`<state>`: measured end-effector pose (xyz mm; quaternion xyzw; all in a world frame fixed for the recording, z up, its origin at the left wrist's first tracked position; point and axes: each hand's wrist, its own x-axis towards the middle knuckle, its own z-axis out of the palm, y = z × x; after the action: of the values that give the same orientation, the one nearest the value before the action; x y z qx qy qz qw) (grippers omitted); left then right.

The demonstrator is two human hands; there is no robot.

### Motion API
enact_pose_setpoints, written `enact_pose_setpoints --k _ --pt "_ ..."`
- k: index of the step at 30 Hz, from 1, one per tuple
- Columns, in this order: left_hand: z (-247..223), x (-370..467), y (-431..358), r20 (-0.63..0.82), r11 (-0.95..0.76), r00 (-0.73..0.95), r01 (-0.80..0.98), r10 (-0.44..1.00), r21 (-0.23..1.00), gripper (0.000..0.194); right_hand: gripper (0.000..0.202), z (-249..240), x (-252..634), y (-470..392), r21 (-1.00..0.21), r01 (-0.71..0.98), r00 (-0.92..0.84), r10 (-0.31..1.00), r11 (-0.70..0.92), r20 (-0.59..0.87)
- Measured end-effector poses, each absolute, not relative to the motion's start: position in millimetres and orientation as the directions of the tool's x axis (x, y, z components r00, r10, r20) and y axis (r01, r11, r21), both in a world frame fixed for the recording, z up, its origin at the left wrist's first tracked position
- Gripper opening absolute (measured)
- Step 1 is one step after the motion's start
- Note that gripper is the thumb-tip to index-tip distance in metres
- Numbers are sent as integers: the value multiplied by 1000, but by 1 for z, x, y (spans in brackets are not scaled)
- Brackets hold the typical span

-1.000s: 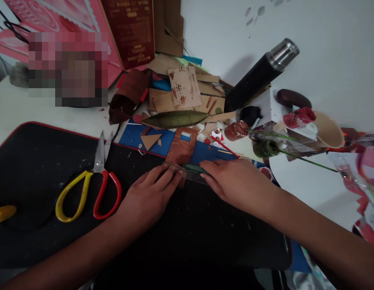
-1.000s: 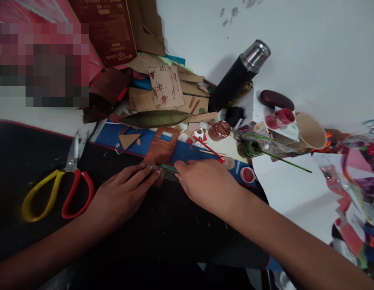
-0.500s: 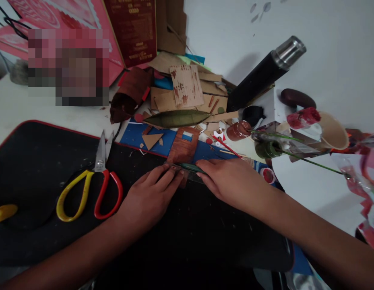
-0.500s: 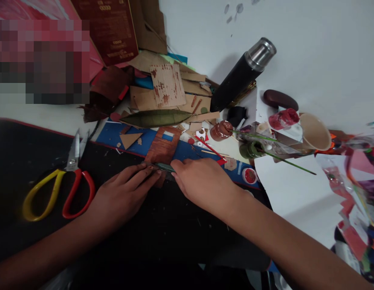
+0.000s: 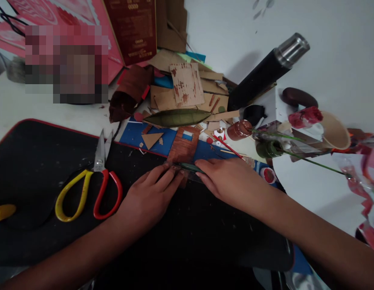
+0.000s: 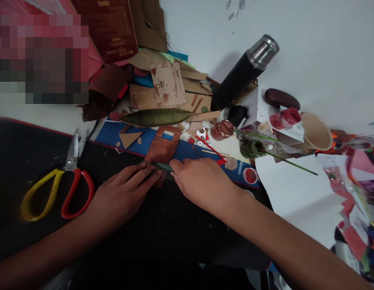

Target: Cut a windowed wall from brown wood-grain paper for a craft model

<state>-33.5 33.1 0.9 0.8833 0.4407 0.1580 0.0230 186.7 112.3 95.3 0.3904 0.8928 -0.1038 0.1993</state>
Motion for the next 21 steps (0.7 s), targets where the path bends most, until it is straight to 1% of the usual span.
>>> enact_pose_setpoints --k 6,10,17,21 --pt "1 -34 33 247 -620 575 764 780 180 47 17 98 179 115 -31 724 -623 634 689 -457" --pt "2 -34 33 240 -618 574 761 783 198 48 15 104 172 116 -5 722 -609 632 692 -478" --pt "2 -34 32 218 -595 556 773 802 220 50 18 109 167 115 46 696 -606 621 717 -497" --pt "3 -34 32 207 -585 549 779 810 223 48 23 114 163 114 73 672 -606 603 737 -519"
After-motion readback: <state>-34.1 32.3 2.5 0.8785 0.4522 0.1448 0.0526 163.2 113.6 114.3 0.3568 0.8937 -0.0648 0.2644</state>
